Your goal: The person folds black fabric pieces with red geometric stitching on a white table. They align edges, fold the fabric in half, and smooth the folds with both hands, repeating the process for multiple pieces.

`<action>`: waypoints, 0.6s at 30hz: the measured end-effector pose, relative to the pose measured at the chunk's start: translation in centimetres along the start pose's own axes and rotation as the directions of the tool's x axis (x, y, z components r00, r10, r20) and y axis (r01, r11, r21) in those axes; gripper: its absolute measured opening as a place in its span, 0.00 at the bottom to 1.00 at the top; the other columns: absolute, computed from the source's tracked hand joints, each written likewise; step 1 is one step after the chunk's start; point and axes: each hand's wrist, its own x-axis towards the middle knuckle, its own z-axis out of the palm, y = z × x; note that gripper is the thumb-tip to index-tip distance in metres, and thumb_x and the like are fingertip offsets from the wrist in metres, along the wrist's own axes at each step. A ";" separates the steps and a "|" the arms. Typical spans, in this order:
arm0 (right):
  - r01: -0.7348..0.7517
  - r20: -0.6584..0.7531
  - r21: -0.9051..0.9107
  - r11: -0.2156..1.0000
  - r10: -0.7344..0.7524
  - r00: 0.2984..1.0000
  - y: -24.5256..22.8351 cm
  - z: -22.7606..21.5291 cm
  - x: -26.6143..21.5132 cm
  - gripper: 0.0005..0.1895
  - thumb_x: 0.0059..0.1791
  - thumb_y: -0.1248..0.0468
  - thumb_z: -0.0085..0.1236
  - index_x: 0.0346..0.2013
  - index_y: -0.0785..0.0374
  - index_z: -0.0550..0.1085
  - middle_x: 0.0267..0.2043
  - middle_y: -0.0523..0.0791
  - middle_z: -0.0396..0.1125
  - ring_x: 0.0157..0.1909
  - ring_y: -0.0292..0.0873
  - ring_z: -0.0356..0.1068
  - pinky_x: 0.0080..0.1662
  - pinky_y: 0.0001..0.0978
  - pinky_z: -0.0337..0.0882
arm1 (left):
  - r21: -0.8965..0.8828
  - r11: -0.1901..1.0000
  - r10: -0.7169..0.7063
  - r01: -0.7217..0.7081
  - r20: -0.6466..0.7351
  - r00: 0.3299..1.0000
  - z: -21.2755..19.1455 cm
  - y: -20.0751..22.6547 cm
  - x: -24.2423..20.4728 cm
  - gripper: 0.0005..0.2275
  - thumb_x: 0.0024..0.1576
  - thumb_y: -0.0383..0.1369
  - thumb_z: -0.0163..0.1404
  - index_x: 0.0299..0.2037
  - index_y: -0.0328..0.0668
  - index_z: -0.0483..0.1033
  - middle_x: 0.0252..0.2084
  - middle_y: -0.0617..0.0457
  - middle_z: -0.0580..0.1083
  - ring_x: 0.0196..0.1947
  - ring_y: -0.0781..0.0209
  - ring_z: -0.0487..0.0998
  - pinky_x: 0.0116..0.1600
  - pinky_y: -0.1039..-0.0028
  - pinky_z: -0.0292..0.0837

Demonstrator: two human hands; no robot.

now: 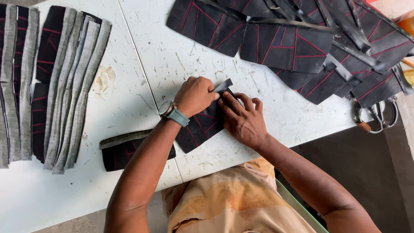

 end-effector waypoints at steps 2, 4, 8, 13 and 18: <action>0.004 -0.008 -0.029 1.000 -0.004 1.000 0.1 0.2 -0.2 0.29 0.48 0.56 0.60 0.65 0.50 0.70 0.73 0.39 0.58 0.67 0.46 0.60 0.59 0.52 0.57 | -0.035 0.968 0.236 -0.248 -0.199 0.951 0.5 -0.3 0.2 0.06 0.53 0.31 0.60 0.32 0.34 0.82 0.27 0.41 0.78 0.30 0.44 0.81 0.36 0.58 0.75; 0.010 -0.005 -0.025 1.000 -0.010 1.000 0.3 0.4 -0.3 0.29 0.49 0.56 0.60 0.65 0.50 0.70 0.73 0.39 0.59 0.66 0.46 0.60 0.59 0.52 0.57 | -0.074 0.963 0.241 -0.257 -0.178 0.954 0.6 -1.0 0.2 0.07 0.55 0.32 0.59 0.33 0.33 0.81 0.26 0.41 0.78 0.29 0.45 0.82 0.36 0.59 0.75; 0.015 0.002 -0.019 1.000 -0.015 1.000 0.7 0.3 -0.3 0.29 0.48 0.56 0.60 0.65 0.49 0.70 0.72 0.39 0.59 0.66 0.46 0.60 0.59 0.52 0.57 | -0.162 0.973 0.142 -0.165 -0.143 0.979 0.6 -1.6 0.4 0.09 0.54 0.34 0.58 0.33 0.33 0.81 0.27 0.44 0.79 0.28 0.48 0.83 0.35 0.61 0.77; 0.009 0.057 0.012 1.000 -0.010 0.998 0.3 0.1 0.1 0.29 0.47 0.56 0.60 0.63 0.50 0.70 0.75 0.40 0.56 0.71 0.48 0.55 0.60 0.57 0.55 | -0.045 0.999 -0.019 0.013 -0.133 0.991 0.8 -0.9 0.8 0.08 0.55 0.34 0.58 0.32 0.36 0.83 0.29 0.39 0.79 0.33 0.42 0.83 0.39 0.58 0.78; 0.019 0.206 0.036 0.999 -0.026 0.978 0.7 -0.5 1.3 0.26 0.43 0.57 0.60 0.55 0.54 0.71 0.75 0.41 0.54 0.76 0.56 0.47 0.61 0.68 0.49 | 0.115 0.993 -0.001 0.016 -0.122 0.992 1.0 -0.2 1.0 0.07 0.54 0.33 0.59 0.32 0.36 0.82 0.32 0.36 0.79 0.36 0.37 0.82 0.41 0.55 0.78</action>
